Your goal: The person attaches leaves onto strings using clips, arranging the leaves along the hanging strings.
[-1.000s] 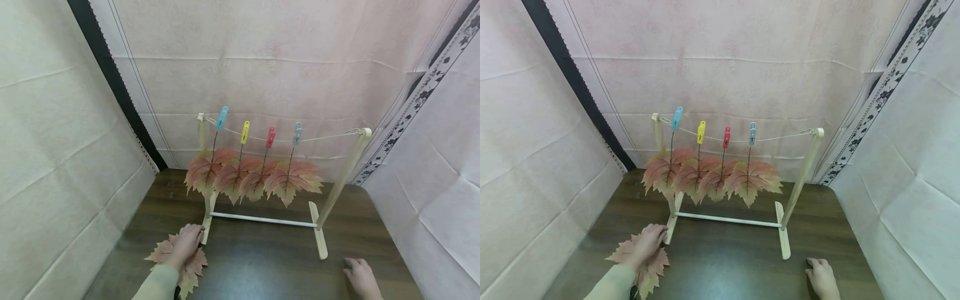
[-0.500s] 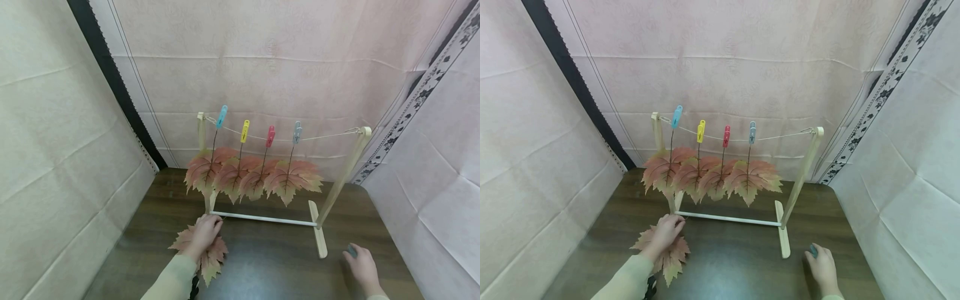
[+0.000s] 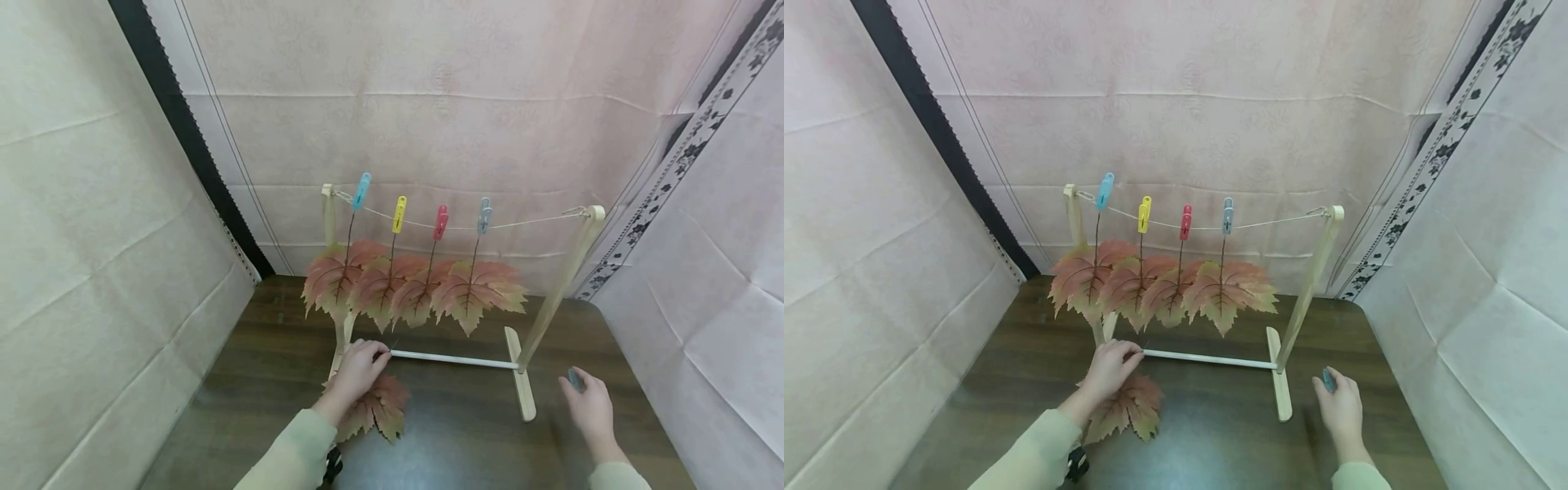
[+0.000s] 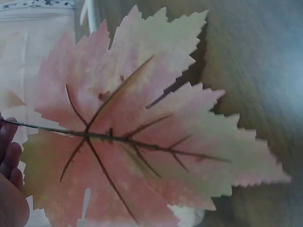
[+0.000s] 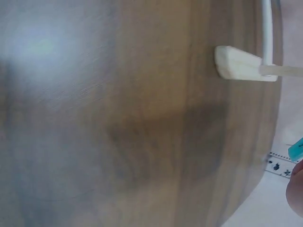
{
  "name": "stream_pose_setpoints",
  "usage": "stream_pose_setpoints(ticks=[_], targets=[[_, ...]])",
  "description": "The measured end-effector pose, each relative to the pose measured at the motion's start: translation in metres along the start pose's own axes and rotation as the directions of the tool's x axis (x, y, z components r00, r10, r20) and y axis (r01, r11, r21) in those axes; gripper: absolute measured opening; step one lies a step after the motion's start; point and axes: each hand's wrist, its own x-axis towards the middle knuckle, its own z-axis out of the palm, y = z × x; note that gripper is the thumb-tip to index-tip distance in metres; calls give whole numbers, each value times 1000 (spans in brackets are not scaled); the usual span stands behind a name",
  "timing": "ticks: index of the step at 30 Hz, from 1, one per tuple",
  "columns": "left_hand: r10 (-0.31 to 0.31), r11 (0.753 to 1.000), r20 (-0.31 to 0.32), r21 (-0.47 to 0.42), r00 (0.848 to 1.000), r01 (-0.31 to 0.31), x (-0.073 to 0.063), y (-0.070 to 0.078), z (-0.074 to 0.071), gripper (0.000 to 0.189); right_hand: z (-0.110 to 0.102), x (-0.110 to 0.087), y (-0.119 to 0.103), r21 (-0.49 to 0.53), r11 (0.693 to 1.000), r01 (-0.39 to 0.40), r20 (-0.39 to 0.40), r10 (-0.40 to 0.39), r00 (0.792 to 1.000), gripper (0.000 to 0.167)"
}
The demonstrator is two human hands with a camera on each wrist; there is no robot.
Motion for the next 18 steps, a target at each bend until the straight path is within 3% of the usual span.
stream_pose_setpoints(ticks=[11,18], targets=[[-18,993,21,-117,1000,20,6,14,-1,8,-10,10,-34,42,999,6,-85,-2,996,59],[59,995,-26,-78,998,-61,23,23,-7,9,-21,16,-63,85,996,23,-115,-13,993,58]])
